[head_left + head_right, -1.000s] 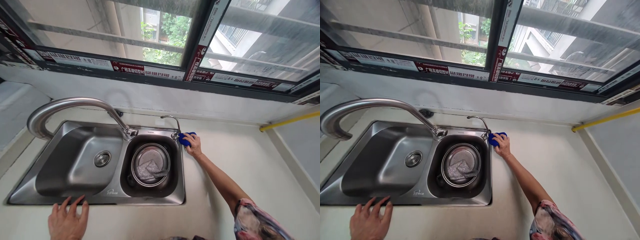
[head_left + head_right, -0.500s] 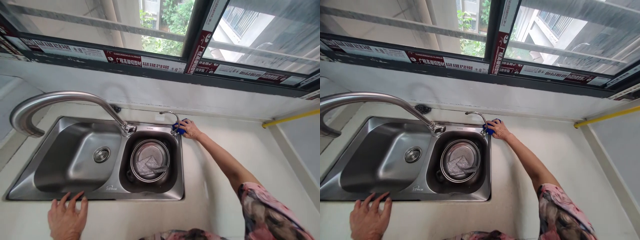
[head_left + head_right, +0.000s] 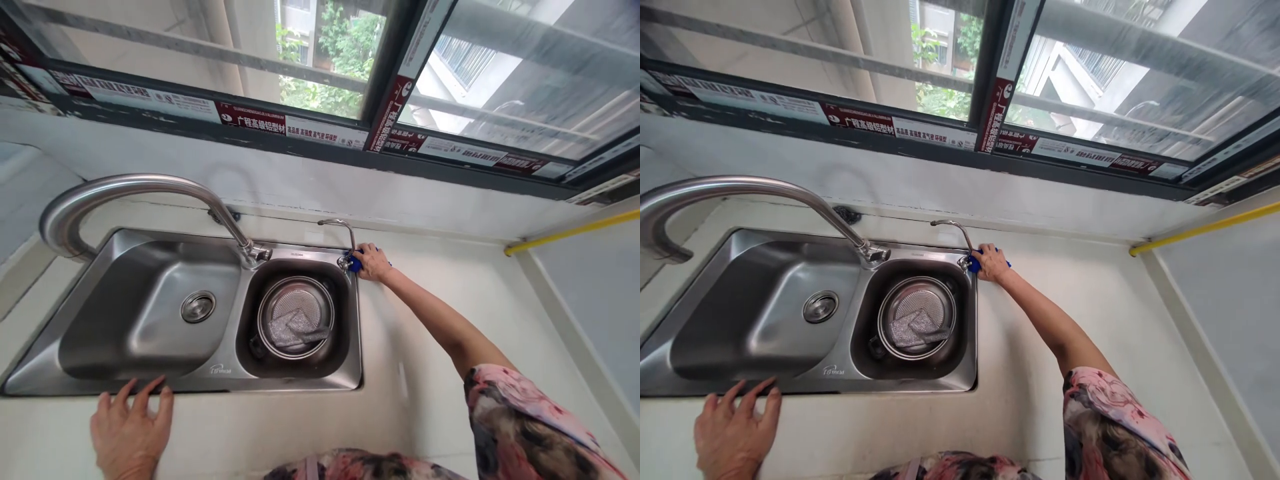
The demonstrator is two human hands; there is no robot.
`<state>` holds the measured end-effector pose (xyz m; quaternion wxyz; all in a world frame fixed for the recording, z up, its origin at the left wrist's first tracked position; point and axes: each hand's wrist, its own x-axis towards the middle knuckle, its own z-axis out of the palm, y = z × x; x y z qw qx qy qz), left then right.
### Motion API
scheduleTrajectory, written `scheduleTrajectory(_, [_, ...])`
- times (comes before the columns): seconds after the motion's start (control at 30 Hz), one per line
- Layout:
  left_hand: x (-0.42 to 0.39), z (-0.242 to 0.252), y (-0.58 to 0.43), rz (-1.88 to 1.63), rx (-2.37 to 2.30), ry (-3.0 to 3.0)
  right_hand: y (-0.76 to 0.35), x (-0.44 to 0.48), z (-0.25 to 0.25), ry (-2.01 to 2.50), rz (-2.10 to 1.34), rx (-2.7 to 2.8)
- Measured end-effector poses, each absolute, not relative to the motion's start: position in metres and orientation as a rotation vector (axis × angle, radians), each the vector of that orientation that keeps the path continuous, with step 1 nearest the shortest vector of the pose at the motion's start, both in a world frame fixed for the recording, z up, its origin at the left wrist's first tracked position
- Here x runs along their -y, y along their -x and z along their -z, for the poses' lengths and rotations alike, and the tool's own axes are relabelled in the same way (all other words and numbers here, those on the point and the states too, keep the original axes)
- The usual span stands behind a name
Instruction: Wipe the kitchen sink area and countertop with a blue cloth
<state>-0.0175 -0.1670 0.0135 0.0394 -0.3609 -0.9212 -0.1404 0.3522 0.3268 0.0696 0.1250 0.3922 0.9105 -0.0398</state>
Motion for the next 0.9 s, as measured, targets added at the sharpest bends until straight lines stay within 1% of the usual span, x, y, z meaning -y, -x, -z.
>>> scheduleTrajectory(0.13, [0.169, -0.008, 0.017, 0.324, 2.664, 1.197, -0.354, -0.315, -0.075, -1.198, 0.133, -2.584])
scheduleTrajectory(0.33, [0.165, -0.010, 0.014, 0.365, 2.634, 1.160, -0.362, -0.277, -0.078, -1.183, 0.118, -2.566])
scheduleTrajectory(0.57, [0.164, -0.007, 0.013, 0.382, 2.690, 1.112, -0.383, -0.201, -0.079, -1.167, 0.158, -2.576])
scheduleTrajectory(0.8, [0.158, -0.007, 0.013, 0.416, 2.657, 1.069, -0.417, -0.115, -0.073, -1.158, 0.316, -2.614])
scheduleTrajectory(0.9, [0.156, -0.012, 0.012, 0.457, 2.736, 1.042, -0.434, -0.077, -0.070, -1.151, 0.406, -2.643])
